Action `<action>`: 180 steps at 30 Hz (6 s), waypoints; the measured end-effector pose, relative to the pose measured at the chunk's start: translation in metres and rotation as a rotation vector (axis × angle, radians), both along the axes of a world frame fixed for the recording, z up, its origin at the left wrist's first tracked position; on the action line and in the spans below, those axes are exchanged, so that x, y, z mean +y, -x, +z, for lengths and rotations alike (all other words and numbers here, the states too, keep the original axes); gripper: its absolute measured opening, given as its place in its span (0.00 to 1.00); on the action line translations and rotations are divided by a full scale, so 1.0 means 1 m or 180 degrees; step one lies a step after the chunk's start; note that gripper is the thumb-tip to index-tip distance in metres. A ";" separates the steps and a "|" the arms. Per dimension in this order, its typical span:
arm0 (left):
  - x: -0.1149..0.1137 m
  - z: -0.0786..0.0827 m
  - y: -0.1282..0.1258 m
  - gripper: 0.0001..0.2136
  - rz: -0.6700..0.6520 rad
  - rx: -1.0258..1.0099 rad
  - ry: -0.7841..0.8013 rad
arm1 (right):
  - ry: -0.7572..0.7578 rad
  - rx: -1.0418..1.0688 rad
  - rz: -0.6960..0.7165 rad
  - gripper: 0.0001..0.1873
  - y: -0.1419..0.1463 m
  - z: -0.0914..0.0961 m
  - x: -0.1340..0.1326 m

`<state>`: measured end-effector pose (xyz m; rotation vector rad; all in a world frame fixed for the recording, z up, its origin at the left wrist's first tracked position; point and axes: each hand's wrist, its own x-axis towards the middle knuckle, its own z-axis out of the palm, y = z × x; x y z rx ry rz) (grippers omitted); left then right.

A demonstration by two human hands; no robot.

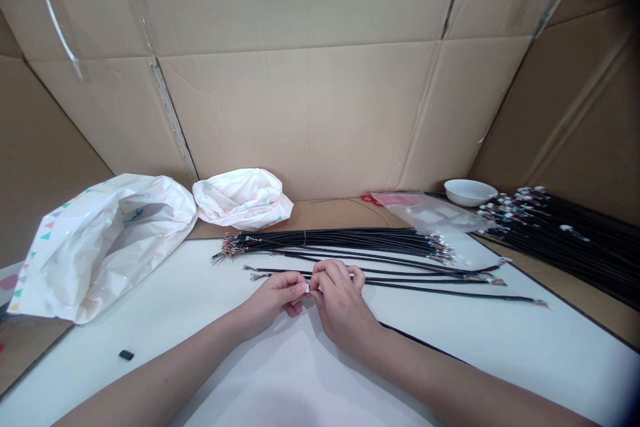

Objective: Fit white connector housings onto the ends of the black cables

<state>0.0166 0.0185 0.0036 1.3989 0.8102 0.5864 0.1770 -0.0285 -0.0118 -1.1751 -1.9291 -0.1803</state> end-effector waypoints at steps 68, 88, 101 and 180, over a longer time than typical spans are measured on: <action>0.001 -0.003 0.002 0.21 0.0139 -0.0170 -0.0048 | 0.0002 0.0064 0.0225 0.09 -0.004 0.007 0.001; -0.005 0.001 -0.003 0.19 0.0387 -0.0383 0.0049 | -0.0396 0.0239 0.0018 0.07 -0.003 0.009 0.004; -0.003 -0.001 0.000 0.18 0.0234 -0.0403 0.0079 | -0.0632 0.0039 0.0071 0.07 -0.005 0.012 0.003; -0.026 0.017 -0.001 0.11 0.0738 0.0068 -0.1550 | 0.0403 -0.0010 0.0430 0.10 -0.015 0.038 -0.009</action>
